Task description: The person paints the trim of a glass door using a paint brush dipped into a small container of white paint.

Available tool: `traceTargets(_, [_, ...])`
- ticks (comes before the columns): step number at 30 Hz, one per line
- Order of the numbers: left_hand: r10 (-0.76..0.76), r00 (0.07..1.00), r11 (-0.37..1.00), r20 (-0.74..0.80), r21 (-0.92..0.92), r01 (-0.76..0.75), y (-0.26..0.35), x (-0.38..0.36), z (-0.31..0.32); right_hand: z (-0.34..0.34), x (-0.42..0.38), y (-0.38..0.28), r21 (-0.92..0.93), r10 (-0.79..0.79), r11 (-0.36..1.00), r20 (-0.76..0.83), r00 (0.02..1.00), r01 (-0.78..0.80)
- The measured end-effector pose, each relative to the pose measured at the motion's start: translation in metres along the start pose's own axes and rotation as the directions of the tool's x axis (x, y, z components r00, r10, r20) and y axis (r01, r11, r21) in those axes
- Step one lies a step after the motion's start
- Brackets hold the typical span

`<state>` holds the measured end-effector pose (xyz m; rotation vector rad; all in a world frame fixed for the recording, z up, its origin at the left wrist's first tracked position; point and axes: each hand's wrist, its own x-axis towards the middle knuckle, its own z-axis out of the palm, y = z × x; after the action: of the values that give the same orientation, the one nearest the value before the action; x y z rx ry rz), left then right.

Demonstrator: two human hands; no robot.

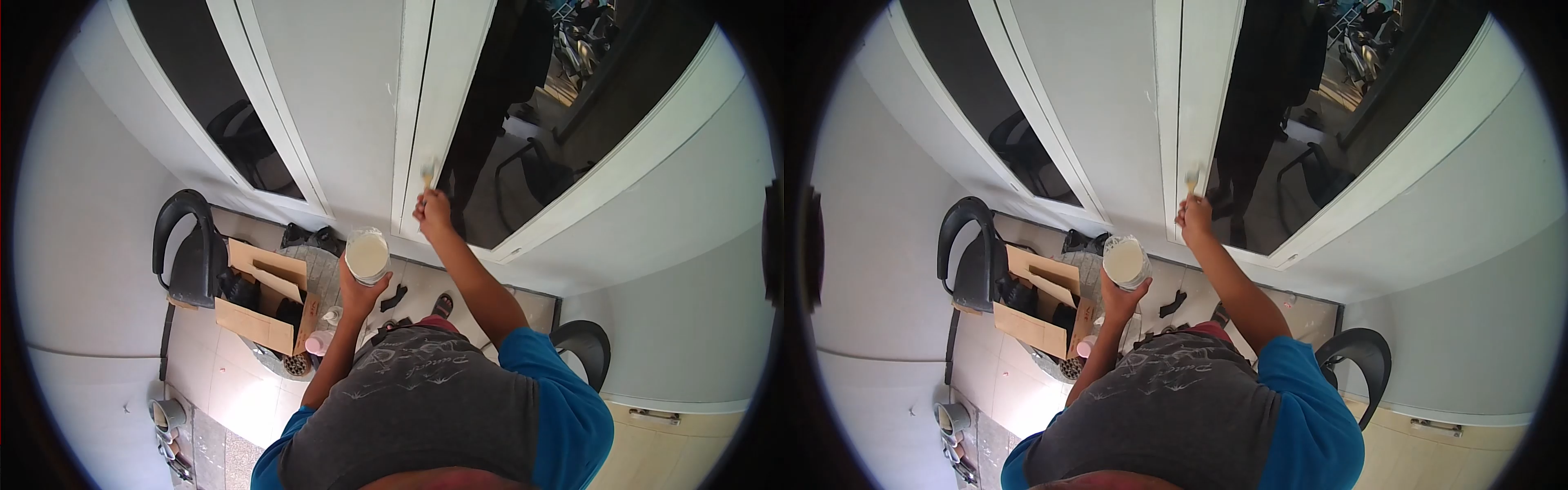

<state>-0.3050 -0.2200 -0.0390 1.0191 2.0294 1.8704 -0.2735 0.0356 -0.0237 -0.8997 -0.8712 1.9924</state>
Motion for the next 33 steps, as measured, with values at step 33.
traceTargets(33, [-0.001,1.0,1.0,-0.016,-0.017,0.001,0.004,-0.008,0.003,0.079,-0.049,-0.138,0.199,-0.196,0.969,0.25,0.948,0.147])
